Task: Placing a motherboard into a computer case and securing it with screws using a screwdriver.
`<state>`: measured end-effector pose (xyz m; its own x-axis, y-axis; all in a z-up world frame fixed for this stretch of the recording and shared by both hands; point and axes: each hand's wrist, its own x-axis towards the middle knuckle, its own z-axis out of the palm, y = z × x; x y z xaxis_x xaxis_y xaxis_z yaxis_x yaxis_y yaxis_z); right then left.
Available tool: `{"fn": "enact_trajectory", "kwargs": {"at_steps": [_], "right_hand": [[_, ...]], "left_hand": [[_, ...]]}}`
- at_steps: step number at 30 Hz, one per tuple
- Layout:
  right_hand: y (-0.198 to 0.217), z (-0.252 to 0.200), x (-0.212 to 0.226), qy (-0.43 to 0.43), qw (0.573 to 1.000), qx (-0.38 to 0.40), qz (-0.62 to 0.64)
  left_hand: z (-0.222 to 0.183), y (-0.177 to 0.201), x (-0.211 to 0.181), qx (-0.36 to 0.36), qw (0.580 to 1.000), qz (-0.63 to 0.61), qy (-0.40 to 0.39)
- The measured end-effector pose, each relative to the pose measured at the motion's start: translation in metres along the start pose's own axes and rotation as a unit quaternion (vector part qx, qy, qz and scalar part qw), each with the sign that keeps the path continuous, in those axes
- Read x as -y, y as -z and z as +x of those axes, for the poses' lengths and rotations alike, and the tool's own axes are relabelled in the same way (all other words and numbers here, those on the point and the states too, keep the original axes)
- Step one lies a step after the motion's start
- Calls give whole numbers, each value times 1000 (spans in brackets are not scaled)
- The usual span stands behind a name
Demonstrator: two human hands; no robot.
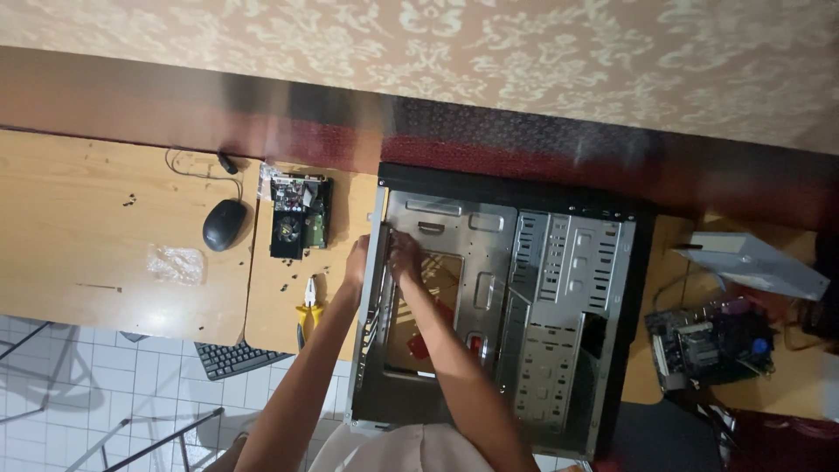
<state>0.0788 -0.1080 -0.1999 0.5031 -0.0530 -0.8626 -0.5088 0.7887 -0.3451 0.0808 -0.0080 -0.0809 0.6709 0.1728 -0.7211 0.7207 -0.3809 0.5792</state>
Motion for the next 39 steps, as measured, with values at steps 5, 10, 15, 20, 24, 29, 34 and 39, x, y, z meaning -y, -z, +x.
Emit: {"fn": "enact_trajectory", "kwargs": {"at_steps": [5,10,15,20,24,29,34,39], "right_hand": [[-20,-57,31,-9,999,16,29],[-13,-59,31,22,995,93,-18],[8,-50,34,33,991,121,-43],[9,-85,50,142,962,98,-212],[15,-94,60,153,937,54,-309],[-17,-171,78,216,871,53,-437],[8,-122,60,183,934,113,-285],[27,-95,41,37,995,75,-53]], "left_hand": [[1,1,-3,0,997,54,-50],[3,1,0,-15,997,-74,25],[-2,2,10,-78,992,-79,58],[-34,30,12,-189,963,-187,-47],[-50,20,18,-180,964,-188,-54],[-50,-2,22,78,946,-314,-28],[-52,20,14,-2,986,-165,14],[-61,12,27,28,977,-208,42]]}}
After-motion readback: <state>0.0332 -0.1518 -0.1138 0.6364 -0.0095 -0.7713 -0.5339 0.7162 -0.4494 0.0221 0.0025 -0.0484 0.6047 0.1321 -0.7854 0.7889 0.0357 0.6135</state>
